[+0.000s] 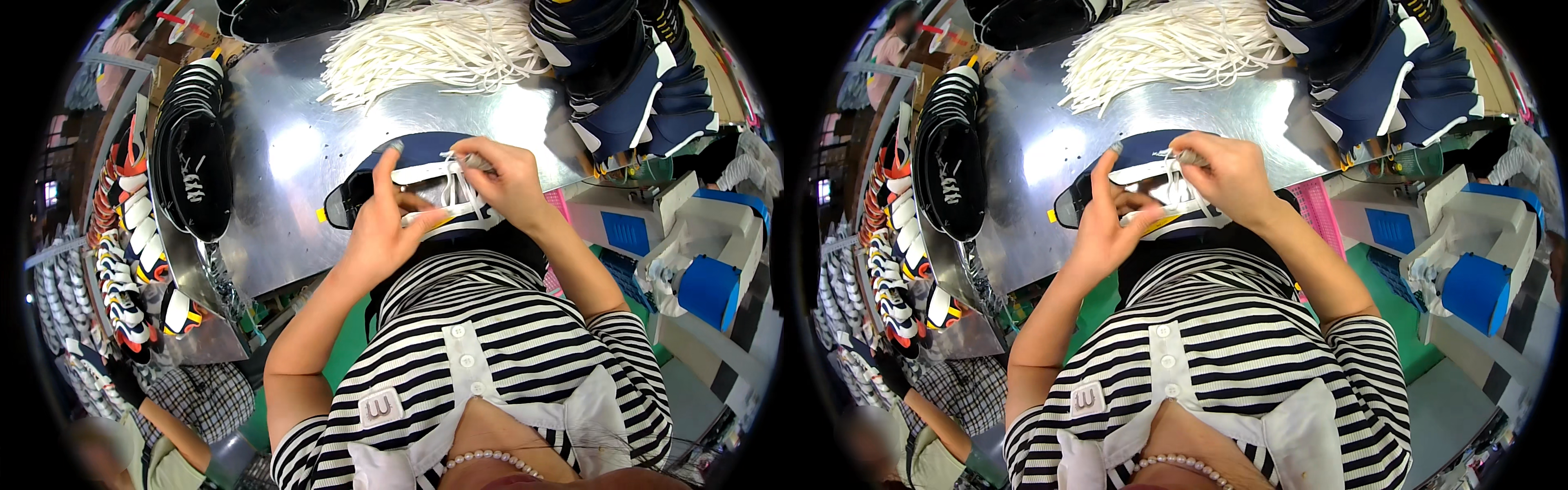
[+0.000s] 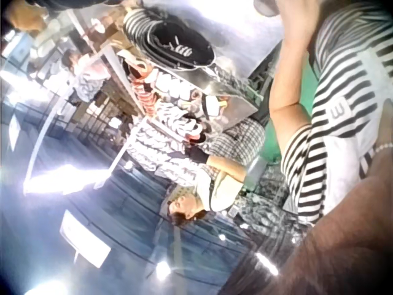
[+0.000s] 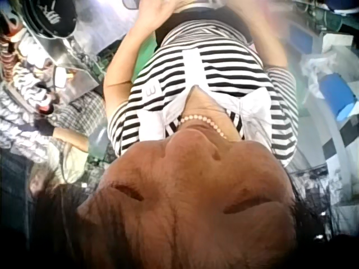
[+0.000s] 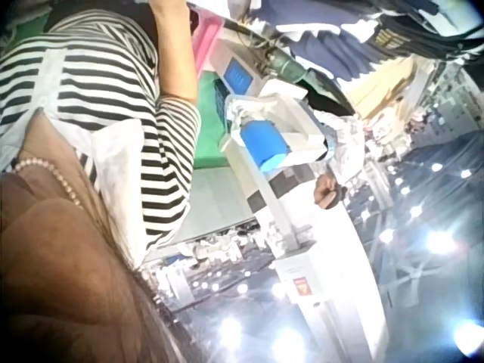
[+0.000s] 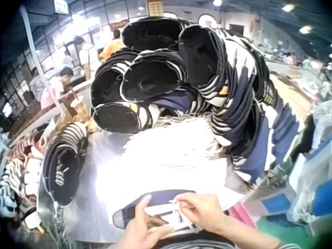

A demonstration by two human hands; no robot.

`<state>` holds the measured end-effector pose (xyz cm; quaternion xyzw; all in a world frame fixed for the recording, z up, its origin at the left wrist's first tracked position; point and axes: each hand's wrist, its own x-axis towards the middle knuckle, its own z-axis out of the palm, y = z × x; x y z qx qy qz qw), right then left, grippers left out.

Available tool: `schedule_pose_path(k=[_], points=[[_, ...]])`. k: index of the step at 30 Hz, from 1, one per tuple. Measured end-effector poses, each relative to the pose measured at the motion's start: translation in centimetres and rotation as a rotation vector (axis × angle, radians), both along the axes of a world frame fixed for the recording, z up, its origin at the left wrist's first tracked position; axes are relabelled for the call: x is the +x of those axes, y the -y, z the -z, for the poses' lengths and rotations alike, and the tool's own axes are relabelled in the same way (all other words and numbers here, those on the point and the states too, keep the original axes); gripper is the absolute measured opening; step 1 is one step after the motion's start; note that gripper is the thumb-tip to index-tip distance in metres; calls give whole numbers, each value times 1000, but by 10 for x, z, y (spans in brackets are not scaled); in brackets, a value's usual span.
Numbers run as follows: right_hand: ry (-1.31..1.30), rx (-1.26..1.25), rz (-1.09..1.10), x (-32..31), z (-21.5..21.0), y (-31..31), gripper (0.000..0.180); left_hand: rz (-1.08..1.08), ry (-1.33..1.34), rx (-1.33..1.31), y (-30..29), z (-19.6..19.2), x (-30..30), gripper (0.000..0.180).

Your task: The person laces a blue and white shoe by hand, threading white shoelaces through the eyelets and pulling them tight. The person works at a metal table with other shoes and laces nearby.

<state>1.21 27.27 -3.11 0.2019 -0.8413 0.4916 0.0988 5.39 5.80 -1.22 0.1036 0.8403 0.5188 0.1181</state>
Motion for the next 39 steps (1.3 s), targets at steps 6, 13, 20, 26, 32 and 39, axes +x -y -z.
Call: schedule_pose_path(k=[6, 13, 20, 26, 32, 39], points=[[-71, 5, -49, 0, 11, 15, 28, -106, 99, -4, -8, -4, -9, 57], [162, 143, -243, 1, -5, -6, 40, -178, 105, 127, -7, 7, -7, 49], [113, 338, -277, 7, -18, -7, 47, -385, 29, -6, -23, 15, -16, 42], [443, 83, -232, 14, -26, -14, 42, -383, 112, 200, -28, 8, -15, 36], [320, -27, -127, 12, -18, -13, 32, -401, 10, 120, -28, 12, -9, 33], [578, -218, -246, -4, -11, -8, 26, -364, -89, 2, -27, 20, -6, 36]])
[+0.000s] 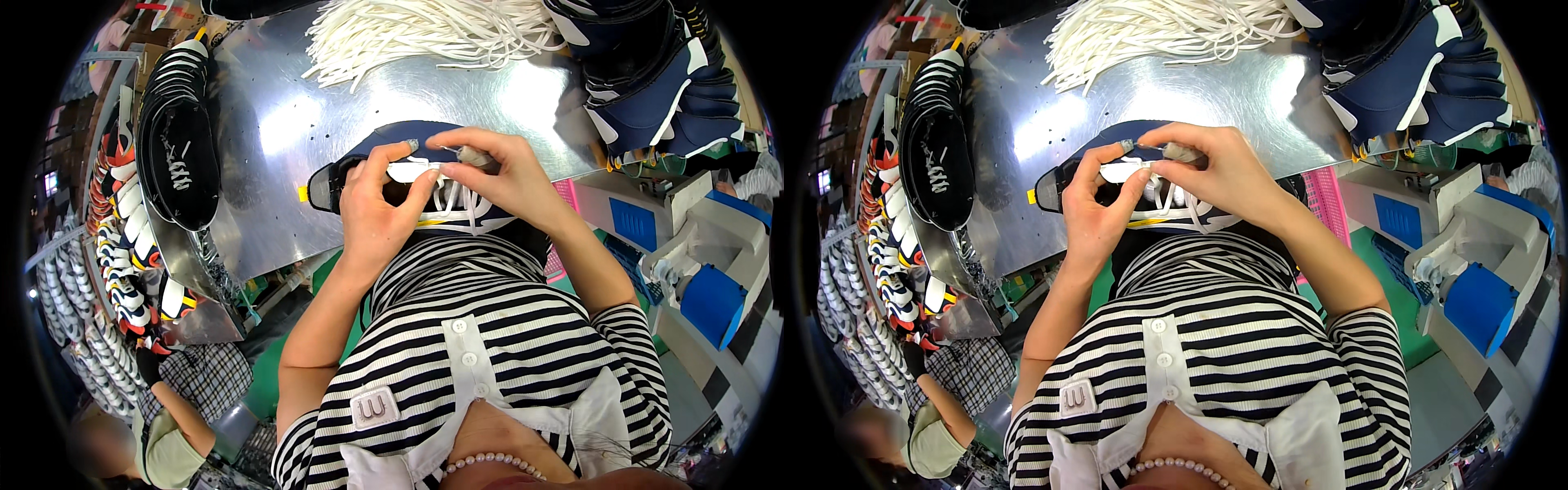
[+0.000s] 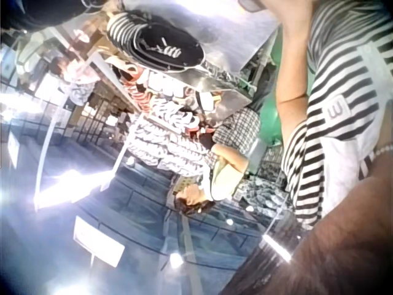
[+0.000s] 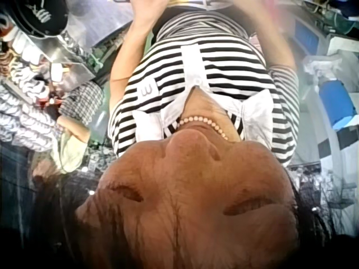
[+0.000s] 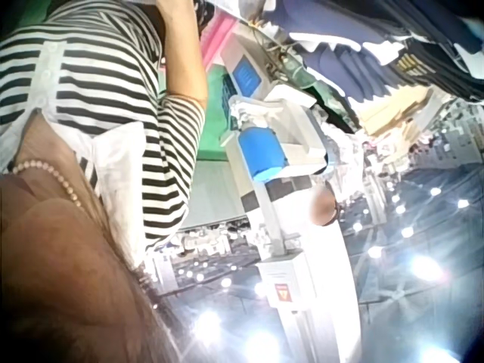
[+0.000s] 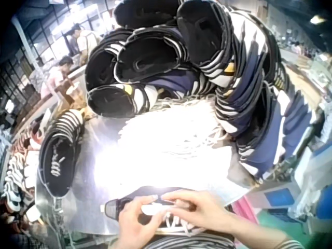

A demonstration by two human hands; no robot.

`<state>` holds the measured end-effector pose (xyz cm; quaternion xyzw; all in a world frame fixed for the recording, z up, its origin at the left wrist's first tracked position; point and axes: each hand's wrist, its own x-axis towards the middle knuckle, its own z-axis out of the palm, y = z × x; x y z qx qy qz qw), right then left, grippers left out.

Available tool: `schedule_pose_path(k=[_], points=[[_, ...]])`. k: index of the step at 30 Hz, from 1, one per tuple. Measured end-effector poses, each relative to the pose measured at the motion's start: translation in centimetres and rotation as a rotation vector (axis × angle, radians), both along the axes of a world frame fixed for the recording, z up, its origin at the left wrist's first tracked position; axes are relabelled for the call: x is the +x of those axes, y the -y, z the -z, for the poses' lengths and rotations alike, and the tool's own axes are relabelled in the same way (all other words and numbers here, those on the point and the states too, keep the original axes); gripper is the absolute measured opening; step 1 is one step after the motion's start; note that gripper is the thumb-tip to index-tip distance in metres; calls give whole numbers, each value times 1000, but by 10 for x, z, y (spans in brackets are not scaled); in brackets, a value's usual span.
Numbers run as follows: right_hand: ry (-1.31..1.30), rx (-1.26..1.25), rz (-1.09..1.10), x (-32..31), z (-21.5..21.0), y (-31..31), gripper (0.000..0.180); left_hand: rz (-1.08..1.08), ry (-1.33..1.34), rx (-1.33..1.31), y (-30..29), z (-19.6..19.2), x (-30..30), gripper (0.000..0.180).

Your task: The person laces a blue and white shoe by hand, threading white shoelaces through the eyelets and pulling them tight. The person works at a metal table with other shoes and laces nearby.

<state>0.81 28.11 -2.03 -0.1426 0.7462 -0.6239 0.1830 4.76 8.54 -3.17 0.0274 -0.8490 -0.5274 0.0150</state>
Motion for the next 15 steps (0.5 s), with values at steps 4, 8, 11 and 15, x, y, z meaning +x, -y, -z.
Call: schedule_pose_path(k=[4, 8, 11, 15], points=[[51, -100, 43, -9, 2, 8, 23, 21, -26, -1, 5, -2, 0, 37], [147, -126, 125, -8, -5, 7, 21, -58, 58, -4, 4, -8, -3, 37], [145, -94, 110, -4, -3, 7, 23, -91, -30, -111, -3, -5, -8, 35], [96, -41, 111, 3, 0, 8, 23, -41, -112, -131, -2, 2, -9, 23]])
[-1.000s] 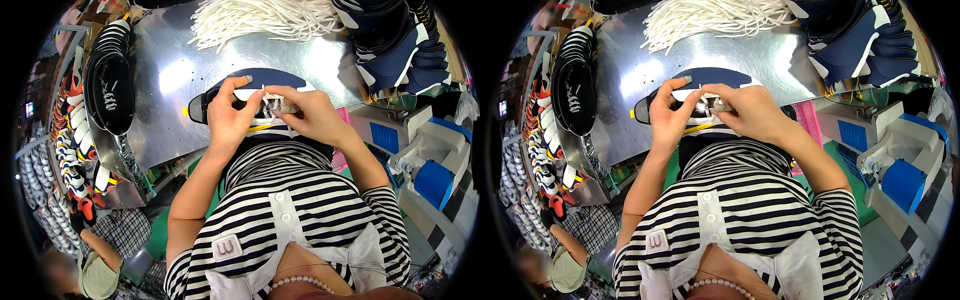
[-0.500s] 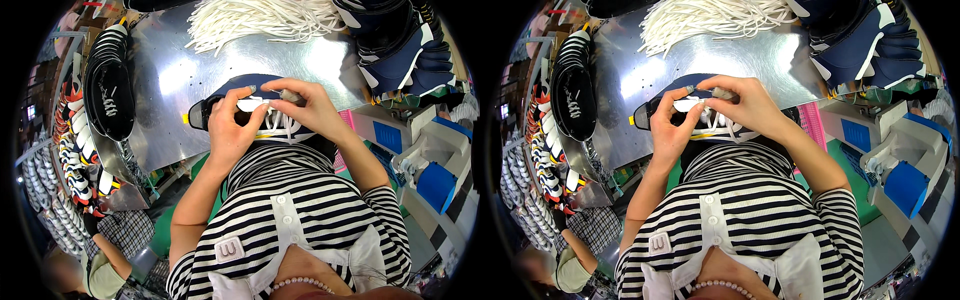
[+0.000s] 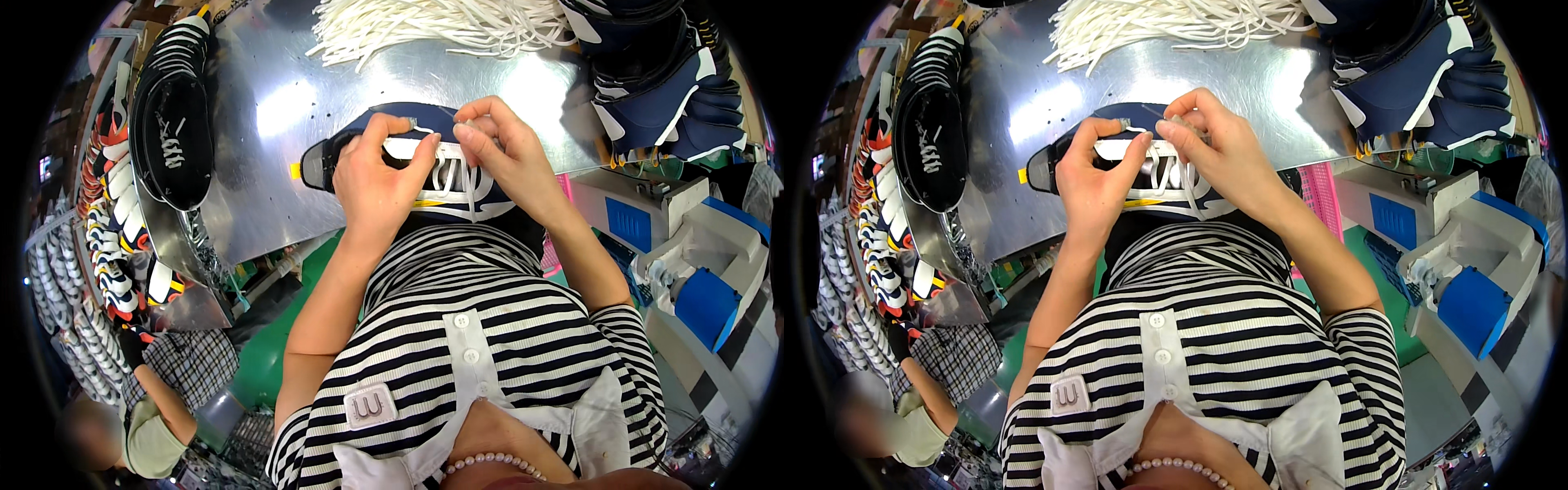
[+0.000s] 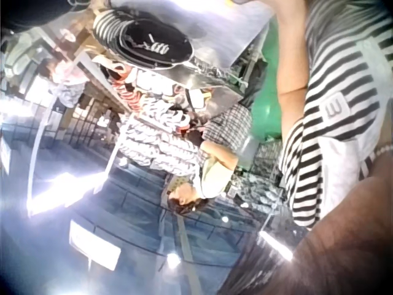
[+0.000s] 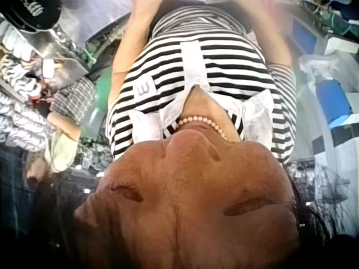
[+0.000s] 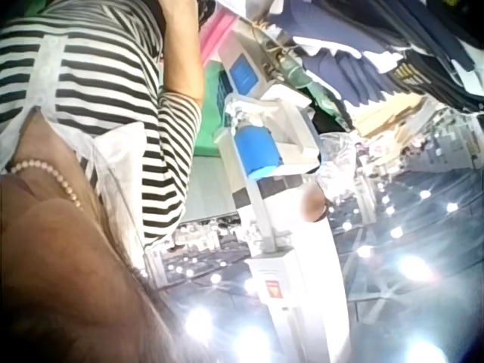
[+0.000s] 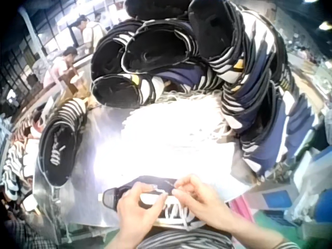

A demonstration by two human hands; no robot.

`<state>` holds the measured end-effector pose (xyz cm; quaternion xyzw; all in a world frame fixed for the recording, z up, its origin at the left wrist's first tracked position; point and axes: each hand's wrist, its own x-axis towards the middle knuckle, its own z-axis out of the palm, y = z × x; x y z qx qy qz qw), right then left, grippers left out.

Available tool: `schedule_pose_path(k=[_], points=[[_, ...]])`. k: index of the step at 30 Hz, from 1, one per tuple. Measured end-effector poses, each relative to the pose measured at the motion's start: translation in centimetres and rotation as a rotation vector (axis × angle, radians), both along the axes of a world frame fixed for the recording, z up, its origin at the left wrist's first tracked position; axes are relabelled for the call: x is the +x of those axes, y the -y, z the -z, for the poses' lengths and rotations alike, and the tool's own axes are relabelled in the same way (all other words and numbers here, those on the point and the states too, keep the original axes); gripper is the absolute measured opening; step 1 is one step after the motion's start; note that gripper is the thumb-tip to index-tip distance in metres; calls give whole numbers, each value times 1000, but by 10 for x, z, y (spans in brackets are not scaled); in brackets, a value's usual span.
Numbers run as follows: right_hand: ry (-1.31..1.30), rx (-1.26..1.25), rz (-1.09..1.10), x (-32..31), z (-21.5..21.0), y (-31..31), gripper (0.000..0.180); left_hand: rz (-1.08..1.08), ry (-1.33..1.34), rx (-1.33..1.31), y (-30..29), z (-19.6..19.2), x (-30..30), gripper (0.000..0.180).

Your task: The person laces a blue and white shoe by hand, threading white shoelaces through the eyelets and pulling them tight. The person works at a metal table with other shoes and laces nearby.

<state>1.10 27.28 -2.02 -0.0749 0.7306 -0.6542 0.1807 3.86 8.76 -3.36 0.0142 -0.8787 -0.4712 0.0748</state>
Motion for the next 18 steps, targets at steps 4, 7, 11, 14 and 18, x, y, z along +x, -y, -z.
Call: schedule_pose_path(k=[4, 7, 11, 14, 18], points=[[-105, 106, 1, 4, 0, -2, 23, 17, 98, 18, 2, -7, 2, 29], [-243, 224, -9, 7, -1, -2, 22, 20, 102, 6, 2, -8, 4, 32], [-374, 371, -27, 12, -9, -3, 20, 49, 89, -9, 4, -10, 8, 36], [-459, 434, -61, 13, -12, -3, 17, 71, 160, 20, 5, -14, 8, 39], [-523, 474, -65, 11, -16, -3, 11, 83, 206, 59, 6, -17, 8, 41]])
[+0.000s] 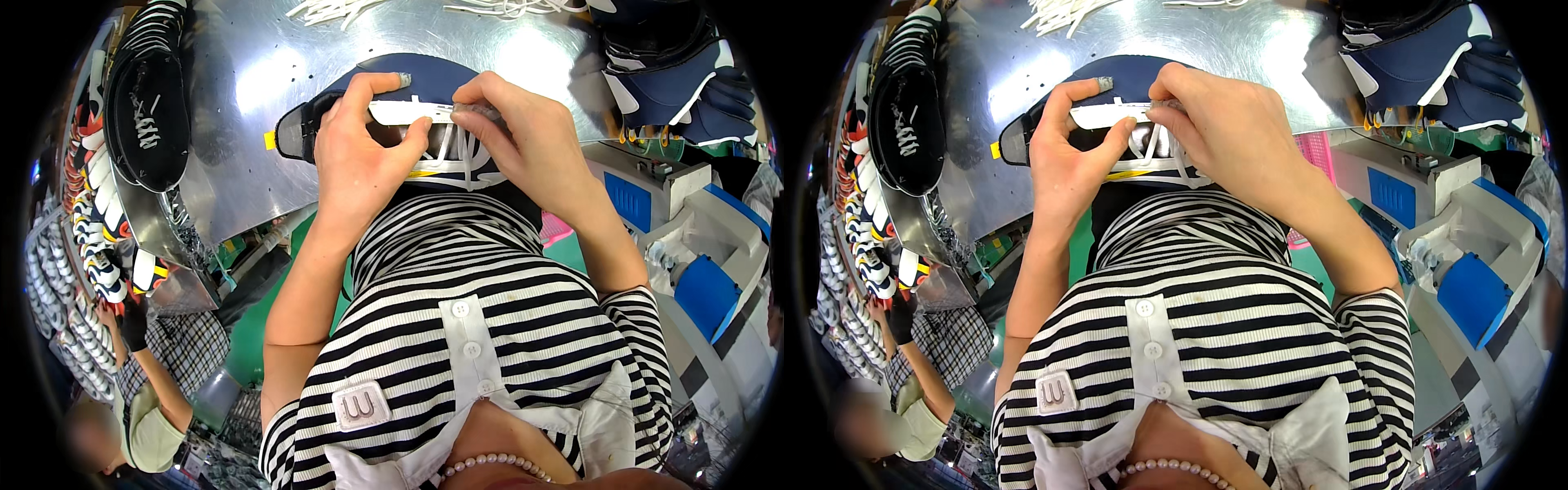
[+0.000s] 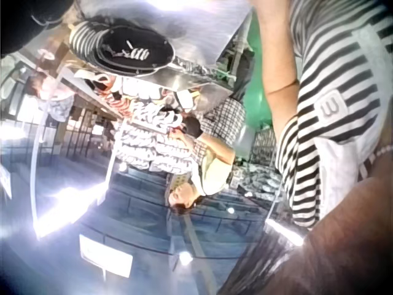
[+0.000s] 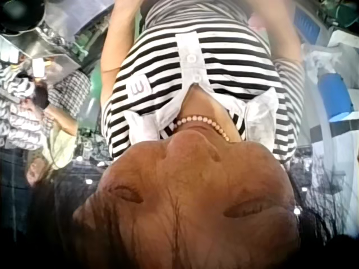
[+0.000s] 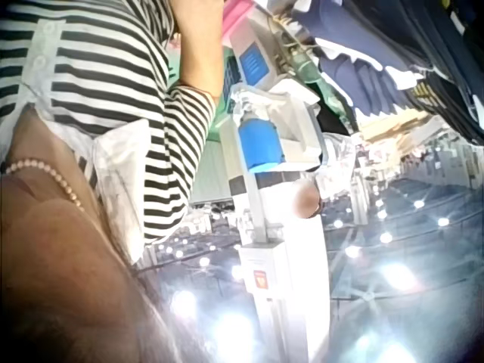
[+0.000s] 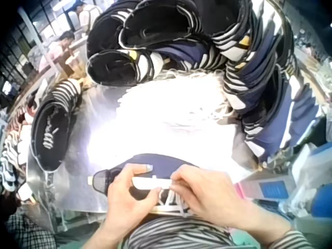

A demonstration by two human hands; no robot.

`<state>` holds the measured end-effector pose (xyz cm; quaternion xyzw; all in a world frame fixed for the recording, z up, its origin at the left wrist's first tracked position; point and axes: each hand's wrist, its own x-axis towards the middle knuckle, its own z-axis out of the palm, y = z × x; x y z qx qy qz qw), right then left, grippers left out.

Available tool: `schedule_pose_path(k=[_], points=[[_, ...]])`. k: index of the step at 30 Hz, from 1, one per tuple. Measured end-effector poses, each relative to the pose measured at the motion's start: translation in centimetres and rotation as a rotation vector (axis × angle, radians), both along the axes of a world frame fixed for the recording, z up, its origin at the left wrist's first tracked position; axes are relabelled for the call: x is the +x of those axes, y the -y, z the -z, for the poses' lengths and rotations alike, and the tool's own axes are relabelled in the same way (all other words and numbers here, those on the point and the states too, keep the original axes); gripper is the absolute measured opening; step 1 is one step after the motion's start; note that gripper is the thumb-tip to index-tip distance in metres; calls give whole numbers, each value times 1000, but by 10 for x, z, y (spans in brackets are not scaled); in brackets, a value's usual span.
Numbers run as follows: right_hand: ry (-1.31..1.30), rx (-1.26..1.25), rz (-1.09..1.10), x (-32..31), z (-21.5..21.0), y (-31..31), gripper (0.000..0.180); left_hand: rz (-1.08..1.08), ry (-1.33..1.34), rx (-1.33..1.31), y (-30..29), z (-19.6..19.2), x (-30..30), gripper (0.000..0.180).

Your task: The person laces a blue and white shoe by hand, threading white shoelaces through the eyelets and pulling them tight. The person works at a metal table with other shoes and laces nearby.

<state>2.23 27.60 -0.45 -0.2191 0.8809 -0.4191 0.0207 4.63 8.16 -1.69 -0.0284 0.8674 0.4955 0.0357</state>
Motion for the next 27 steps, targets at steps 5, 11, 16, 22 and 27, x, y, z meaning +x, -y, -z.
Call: schedule_pose_path(k=[5, 11, 16, 22, 27], points=[[-25, 66, -38, -4, -3, -2, 10, 10, -17, -22, 1, 0, 0, 41], [-236, 211, -123, -11, 4, 8, 9, -71, -37, 125, -3, 7, 2, 36], [-207, 283, -31, -13, 22, 39, 17, -62, -110, 141, -6, 10, -3, 35], [-190, 282, 138, -12, -10, 0, 12, -173, 97, 483, 7, 2, -15, 44], [-20, -66, 236, -19, 28, -3, 16, -162, 57, 395, -5, 4, -24, 38]])
